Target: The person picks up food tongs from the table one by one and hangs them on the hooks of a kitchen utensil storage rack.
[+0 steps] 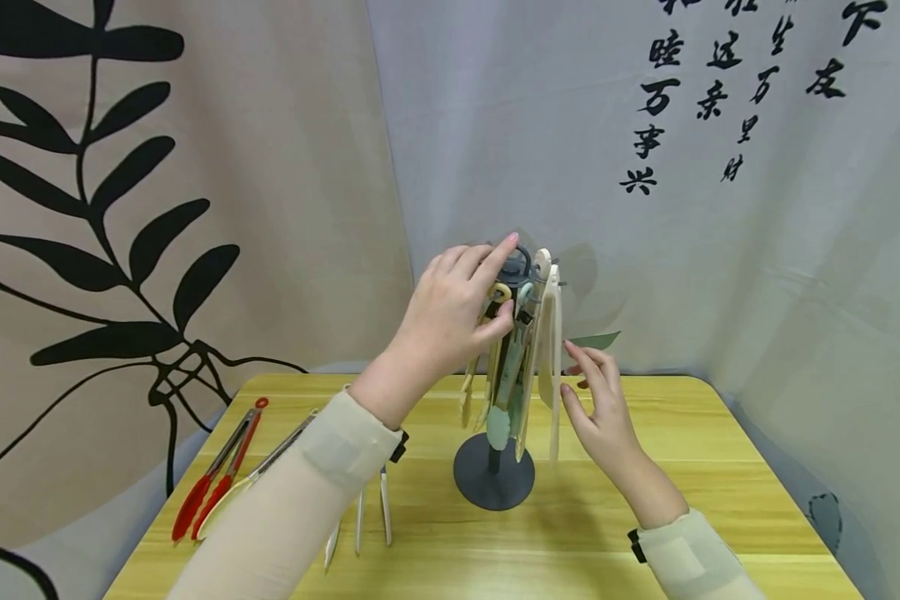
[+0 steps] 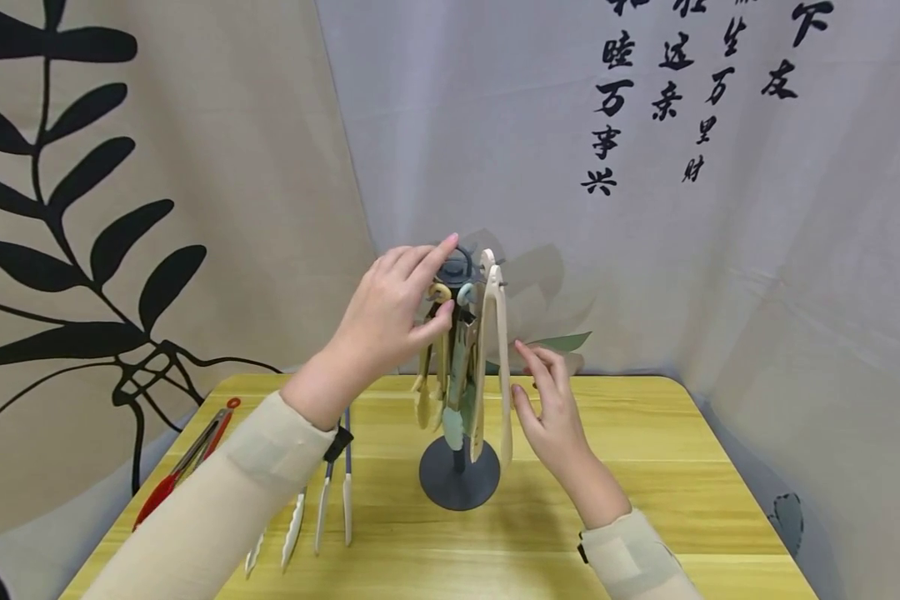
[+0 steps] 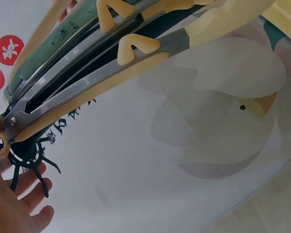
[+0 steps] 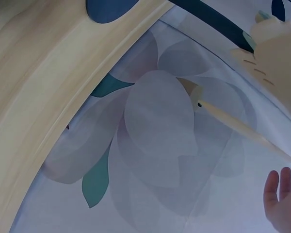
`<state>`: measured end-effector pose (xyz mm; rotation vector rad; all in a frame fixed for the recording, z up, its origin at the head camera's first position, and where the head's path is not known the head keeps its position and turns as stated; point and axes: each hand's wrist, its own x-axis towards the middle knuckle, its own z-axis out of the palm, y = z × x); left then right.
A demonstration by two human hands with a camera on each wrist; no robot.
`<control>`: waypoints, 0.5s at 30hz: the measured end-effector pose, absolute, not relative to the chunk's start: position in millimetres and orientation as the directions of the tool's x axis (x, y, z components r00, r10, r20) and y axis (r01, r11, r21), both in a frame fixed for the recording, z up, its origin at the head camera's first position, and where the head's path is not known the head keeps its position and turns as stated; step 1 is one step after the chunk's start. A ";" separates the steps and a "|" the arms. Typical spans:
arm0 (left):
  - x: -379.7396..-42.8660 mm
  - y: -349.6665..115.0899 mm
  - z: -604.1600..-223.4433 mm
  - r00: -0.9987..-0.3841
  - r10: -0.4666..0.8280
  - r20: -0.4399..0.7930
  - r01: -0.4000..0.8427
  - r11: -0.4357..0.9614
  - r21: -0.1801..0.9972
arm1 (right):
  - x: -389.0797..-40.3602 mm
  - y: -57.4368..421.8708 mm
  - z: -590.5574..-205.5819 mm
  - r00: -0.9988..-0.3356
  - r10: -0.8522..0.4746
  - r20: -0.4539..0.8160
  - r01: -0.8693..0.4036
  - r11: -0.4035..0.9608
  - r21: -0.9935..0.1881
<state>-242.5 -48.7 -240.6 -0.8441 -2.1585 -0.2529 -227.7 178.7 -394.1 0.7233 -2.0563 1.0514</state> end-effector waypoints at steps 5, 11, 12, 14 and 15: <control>-241.5 -45.2 -241.5 -0.455 0.488 0.745 0.656 0.750 -0.090 | -218.2 172.8 -384.9 -0.591 -0.141 0.794 -0.752 0.452 -0.479; -241.8 -45.4 -243.2 -0.450 0.486 0.749 0.664 0.743 -0.083 | -222.8 178.5 -390.8 -0.632 -0.139 0.762 -0.737 0.411 -0.536; -241.8 -45.8 -243.7 -0.448 0.485 0.751 0.668 0.740 -0.080 | -222.4 178.7 -390.2 -0.636 -0.139 0.759 -0.734 0.412 -0.540; -242.1 -46.7 -244.9 -0.438 0.483 0.758 0.678 0.732 -0.074 | -221.9 178.4 -388.7 -0.637 -0.139 0.758 -0.735 0.408 -0.542; -242.1 -47.1 -245.4 -0.431 0.482 0.763 0.683 0.726 -0.072 | -221.5 178.2 -387.7 -0.639 -0.138 0.756 -0.734 0.402 -0.547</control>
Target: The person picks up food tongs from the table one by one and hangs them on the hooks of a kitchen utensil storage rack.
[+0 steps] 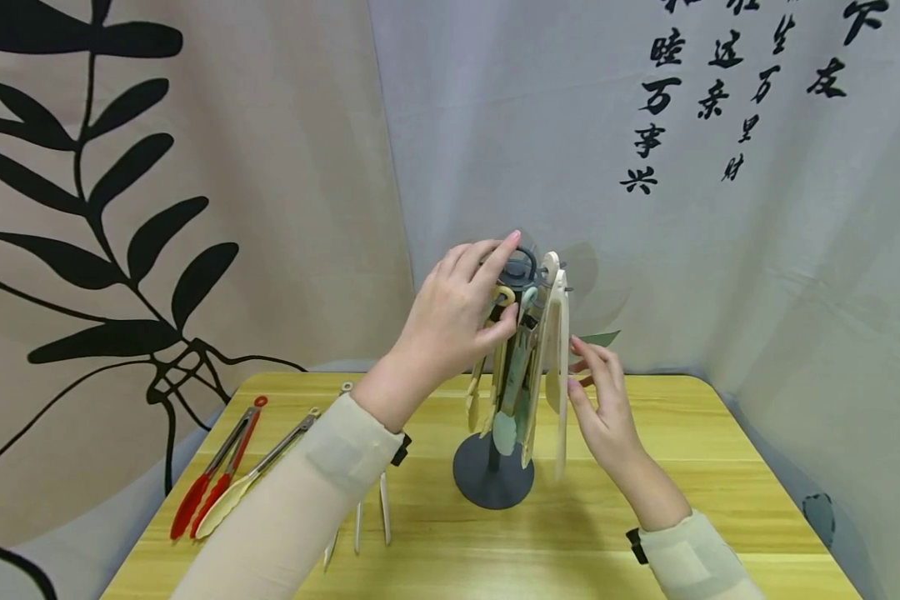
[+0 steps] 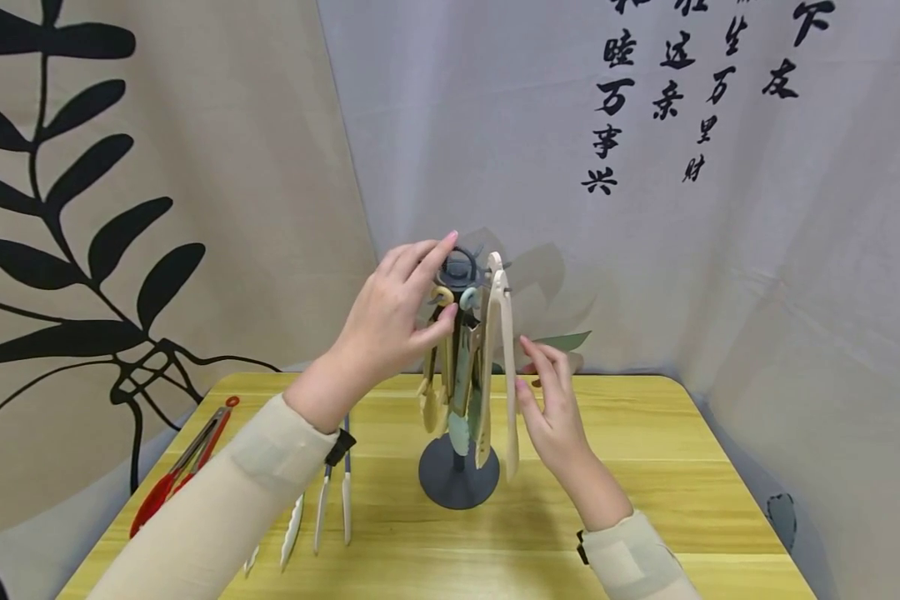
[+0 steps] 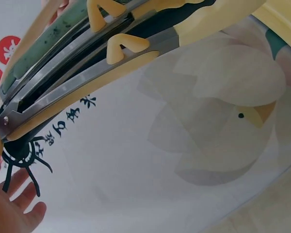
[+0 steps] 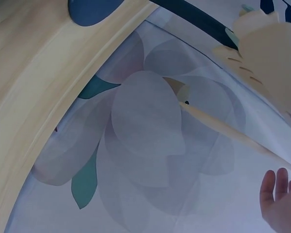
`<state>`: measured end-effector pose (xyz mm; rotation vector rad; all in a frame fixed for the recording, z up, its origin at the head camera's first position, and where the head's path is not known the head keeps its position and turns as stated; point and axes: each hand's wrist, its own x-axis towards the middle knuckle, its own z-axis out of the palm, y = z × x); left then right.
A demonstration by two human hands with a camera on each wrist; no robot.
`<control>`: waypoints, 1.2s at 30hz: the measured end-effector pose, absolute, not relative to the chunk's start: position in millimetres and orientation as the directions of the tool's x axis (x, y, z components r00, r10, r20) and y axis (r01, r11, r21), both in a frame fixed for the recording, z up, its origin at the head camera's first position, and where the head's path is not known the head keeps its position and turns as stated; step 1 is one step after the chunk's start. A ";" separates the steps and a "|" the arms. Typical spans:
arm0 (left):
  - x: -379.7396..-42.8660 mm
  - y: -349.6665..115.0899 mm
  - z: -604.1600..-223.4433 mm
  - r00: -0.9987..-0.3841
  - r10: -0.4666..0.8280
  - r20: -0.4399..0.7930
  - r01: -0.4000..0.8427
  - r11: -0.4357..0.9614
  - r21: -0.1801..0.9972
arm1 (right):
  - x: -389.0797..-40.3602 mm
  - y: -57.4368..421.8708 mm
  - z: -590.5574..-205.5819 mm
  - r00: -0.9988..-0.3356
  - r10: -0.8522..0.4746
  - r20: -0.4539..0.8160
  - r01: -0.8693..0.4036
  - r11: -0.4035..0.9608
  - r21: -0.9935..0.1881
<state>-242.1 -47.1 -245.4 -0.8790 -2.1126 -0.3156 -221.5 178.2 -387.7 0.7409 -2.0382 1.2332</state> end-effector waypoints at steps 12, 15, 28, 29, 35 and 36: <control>-235.7 -64.3 -256.1 -0.382 0.436 0.815 0.755 0.655 0.003 | -215.9 177.7 -378.6 -0.637 -0.132 0.759 -0.725 0.438 -0.532; -234.7 -75.4 -264.2 -0.404 0.416 0.815 0.754 0.656 0.039 | -211.5 175.7 -373.1 -0.640 -0.128 0.757 -0.720 0.444 -0.534; -242.5 -131.1 -337.1 -0.685 0.294 0.667 0.610 0.732 0.304 | -194.0 177.6 -347.1 -0.634 -0.174 0.754 -0.722 0.483 -0.496; -242.7 -135.8 -344.3 -0.727 0.279 0.627 0.575 0.746 0.335 | -197.0 180.2 -349.4 -0.632 -0.181 0.754 -0.724 0.485 -0.491; -242.5 -160.5 -389.4 -0.893 0.201 0.403 0.380 0.817 0.434 | -211.0 195.0 -359.8 -0.625 -0.218 0.749 -0.727 0.512 -0.458; -242.5 -163.5 -397.0 -0.906 0.194 0.377 0.360 0.823 0.440 | -211.7 196.6 -359.8 -0.623 -0.223 0.749 -0.728 0.516 -0.452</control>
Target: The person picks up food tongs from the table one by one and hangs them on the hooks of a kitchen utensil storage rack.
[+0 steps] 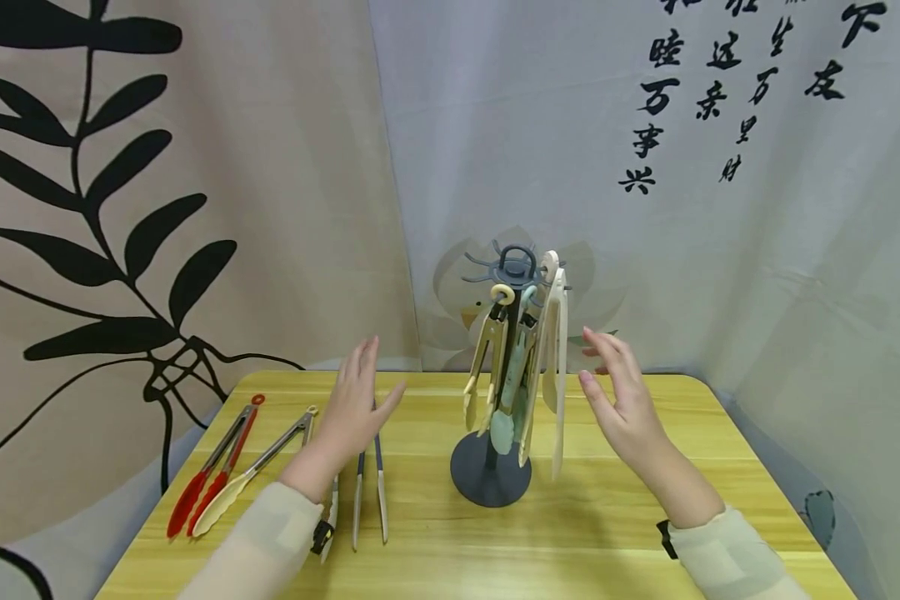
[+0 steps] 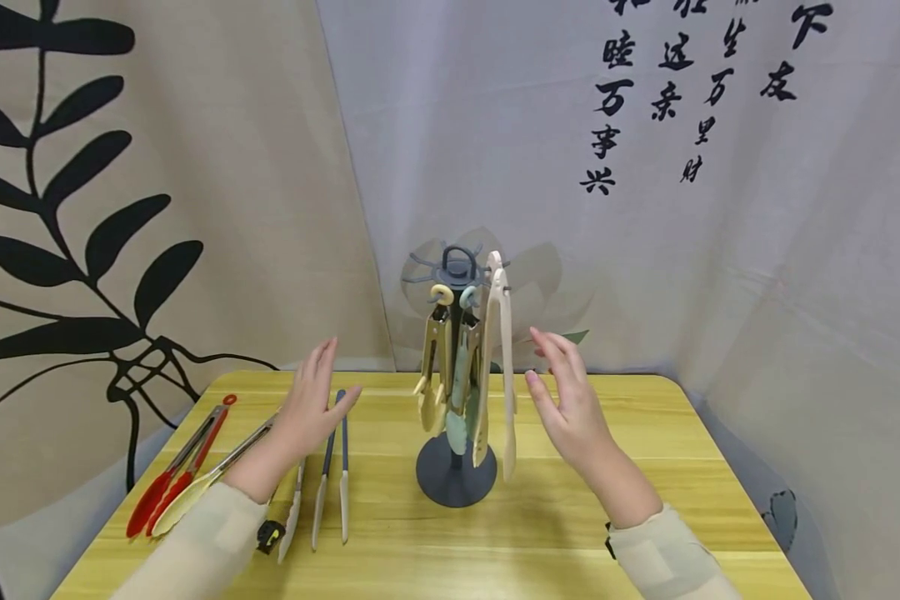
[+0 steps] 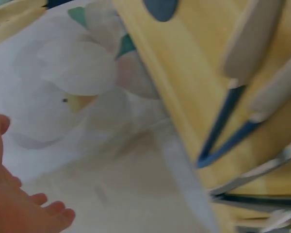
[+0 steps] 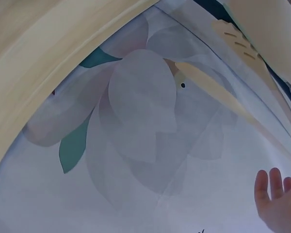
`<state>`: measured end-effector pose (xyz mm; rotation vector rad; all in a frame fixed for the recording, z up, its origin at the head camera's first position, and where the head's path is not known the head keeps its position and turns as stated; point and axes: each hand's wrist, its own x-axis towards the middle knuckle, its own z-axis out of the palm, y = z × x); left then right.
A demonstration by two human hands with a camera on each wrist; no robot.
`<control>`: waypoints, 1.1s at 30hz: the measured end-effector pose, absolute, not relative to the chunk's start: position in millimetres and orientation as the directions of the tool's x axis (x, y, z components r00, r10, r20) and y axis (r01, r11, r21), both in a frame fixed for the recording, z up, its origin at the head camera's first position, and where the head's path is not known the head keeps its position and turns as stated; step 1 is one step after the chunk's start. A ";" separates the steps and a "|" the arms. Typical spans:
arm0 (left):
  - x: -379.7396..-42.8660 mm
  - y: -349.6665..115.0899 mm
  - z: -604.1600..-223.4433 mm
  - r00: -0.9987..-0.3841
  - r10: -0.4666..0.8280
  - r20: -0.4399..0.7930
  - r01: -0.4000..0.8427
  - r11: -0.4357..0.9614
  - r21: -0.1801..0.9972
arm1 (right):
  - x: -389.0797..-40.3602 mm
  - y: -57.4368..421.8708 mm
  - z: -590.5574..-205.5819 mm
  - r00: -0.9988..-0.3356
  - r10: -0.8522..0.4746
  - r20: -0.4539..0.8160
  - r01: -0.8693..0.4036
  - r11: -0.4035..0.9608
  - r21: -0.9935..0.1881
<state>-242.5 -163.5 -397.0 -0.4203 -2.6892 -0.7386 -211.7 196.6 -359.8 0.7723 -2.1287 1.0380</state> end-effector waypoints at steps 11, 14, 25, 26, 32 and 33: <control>-234.7 -172.8 -456.1 -0.992 0.065 0.107 0.109 0.871 0.480 | -210.2 199.3 -341.5 -0.622 -0.263 0.737 -0.717 0.568 -0.403; -232.5 -171.7 -468.5 -0.998 0.030 0.061 0.056 0.861 0.505 | -210.3 197.8 -330.8 -0.637 -0.267 0.723 -0.706 0.579 -0.408; -227.9 -167.3 -506.6 -0.998 -0.063 0.021 -0.041 0.835 0.548 | -212.0 188.2 -287.5 -0.652 -0.319 0.688 -0.690 0.627 -0.363; -227.8 -167.1 -509.5 -0.998 -0.066 0.023 -0.043 0.833 0.552 | -211.7 187.1 -281.5 -0.647 -0.323 0.690 -0.693 0.626 -0.357; -227.3 -165.3 -517.5 -0.996 -0.090 0.025 -0.061 0.830 0.555 | -209.4 177.0 -239.6 -0.634 -0.382 0.672 -0.695 0.662 -0.279; -227.0 -164.6 -517.5 -0.995 -0.093 0.018 -0.068 0.828 0.557 | -208.8 174.6 -233.2 -0.640 -0.395 0.659 -0.689 0.676 -0.263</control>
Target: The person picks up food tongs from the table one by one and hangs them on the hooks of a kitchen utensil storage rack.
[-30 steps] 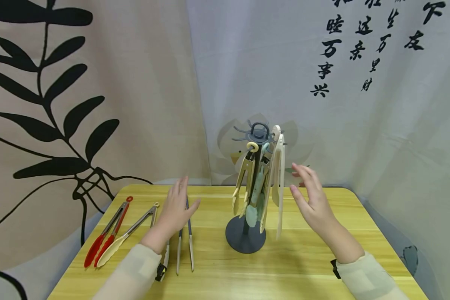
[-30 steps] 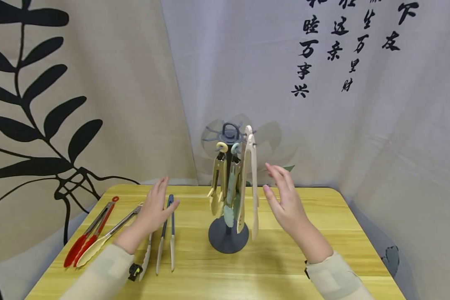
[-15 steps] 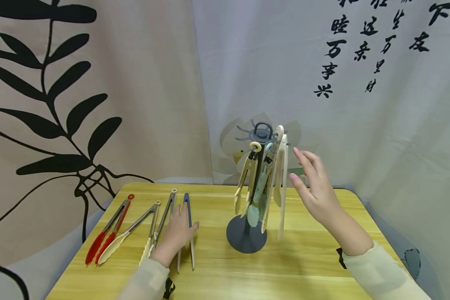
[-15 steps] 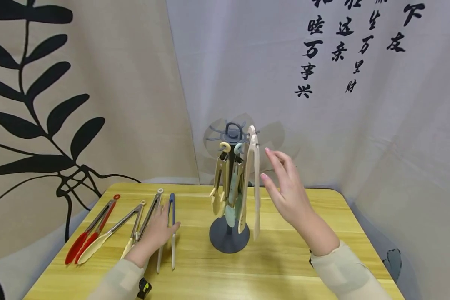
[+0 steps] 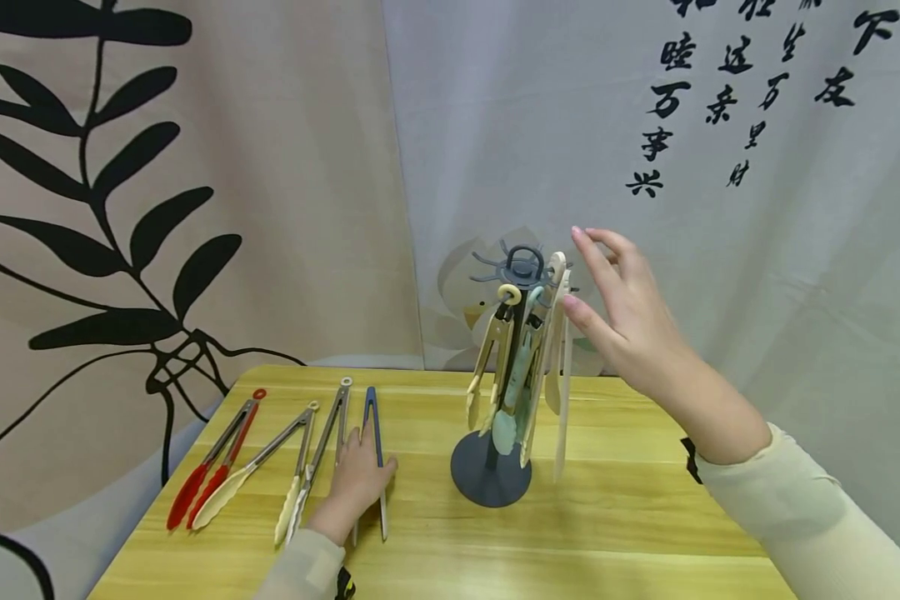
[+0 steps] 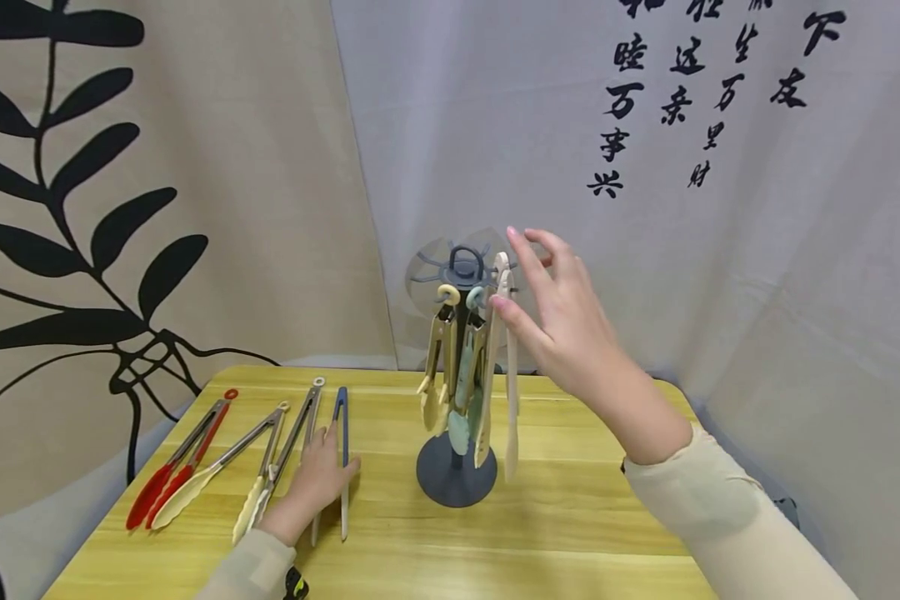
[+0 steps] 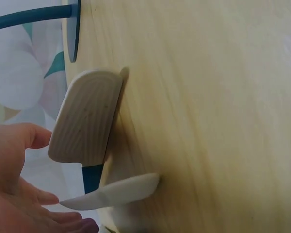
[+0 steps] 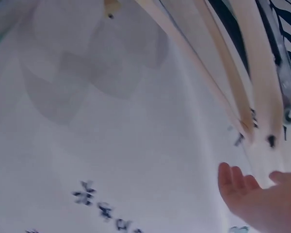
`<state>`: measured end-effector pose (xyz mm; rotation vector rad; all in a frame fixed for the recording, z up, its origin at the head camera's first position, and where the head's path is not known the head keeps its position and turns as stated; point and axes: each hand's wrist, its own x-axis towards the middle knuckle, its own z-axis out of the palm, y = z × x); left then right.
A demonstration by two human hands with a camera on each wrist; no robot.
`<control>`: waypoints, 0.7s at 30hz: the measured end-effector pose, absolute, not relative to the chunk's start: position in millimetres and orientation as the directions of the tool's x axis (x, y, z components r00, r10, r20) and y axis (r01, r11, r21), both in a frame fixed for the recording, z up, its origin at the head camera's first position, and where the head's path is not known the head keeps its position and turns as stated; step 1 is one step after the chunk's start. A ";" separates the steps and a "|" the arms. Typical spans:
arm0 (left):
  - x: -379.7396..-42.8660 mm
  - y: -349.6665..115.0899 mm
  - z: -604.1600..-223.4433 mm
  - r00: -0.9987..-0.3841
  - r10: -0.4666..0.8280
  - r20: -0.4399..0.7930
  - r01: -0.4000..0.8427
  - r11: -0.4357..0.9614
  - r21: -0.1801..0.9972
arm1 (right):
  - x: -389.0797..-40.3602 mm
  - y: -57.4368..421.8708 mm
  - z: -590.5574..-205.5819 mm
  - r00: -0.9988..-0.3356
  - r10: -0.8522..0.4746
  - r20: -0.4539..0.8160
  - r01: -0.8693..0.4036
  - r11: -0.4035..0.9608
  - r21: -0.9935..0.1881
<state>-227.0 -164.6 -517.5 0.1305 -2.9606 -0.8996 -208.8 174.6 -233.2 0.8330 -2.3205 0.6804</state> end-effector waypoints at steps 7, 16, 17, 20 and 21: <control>-225.5 -158.8 -518.3 -0.993 -0.121 -0.005 -0.102 0.809 0.579 | -205.9 155.2 -201.1 -0.738 -0.454 0.499 -0.595 0.786 -0.166; -224.0 -156.9 -521.2 -0.990 -0.136 -0.023 -0.127 0.829 0.545 | -205.9 128.3 -185.8 -0.831 -0.459 0.315 -0.480 0.877 0.011; -224.0 -157.3 -521.4 -0.990 -0.138 -0.028 -0.131 0.830 0.542 | -205.6 126.4 -185.4 -0.836 -0.453 0.311 -0.472 0.881 0.015; -224.7 -158.9 -522.3 -0.989 -0.145 -0.031 -0.139 0.836 0.530 | -203.6 121.0 -183.5 -0.850 -0.425 0.311 -0.443 0.897 0.014; -225.1 -159.5 -523.0 -0.989 -0.148 -0.029 -0.141 0.840 0.524 | -202.9 119.5 -182.8 -0.853 -0.417 0.315 -0.435 0.901 0.015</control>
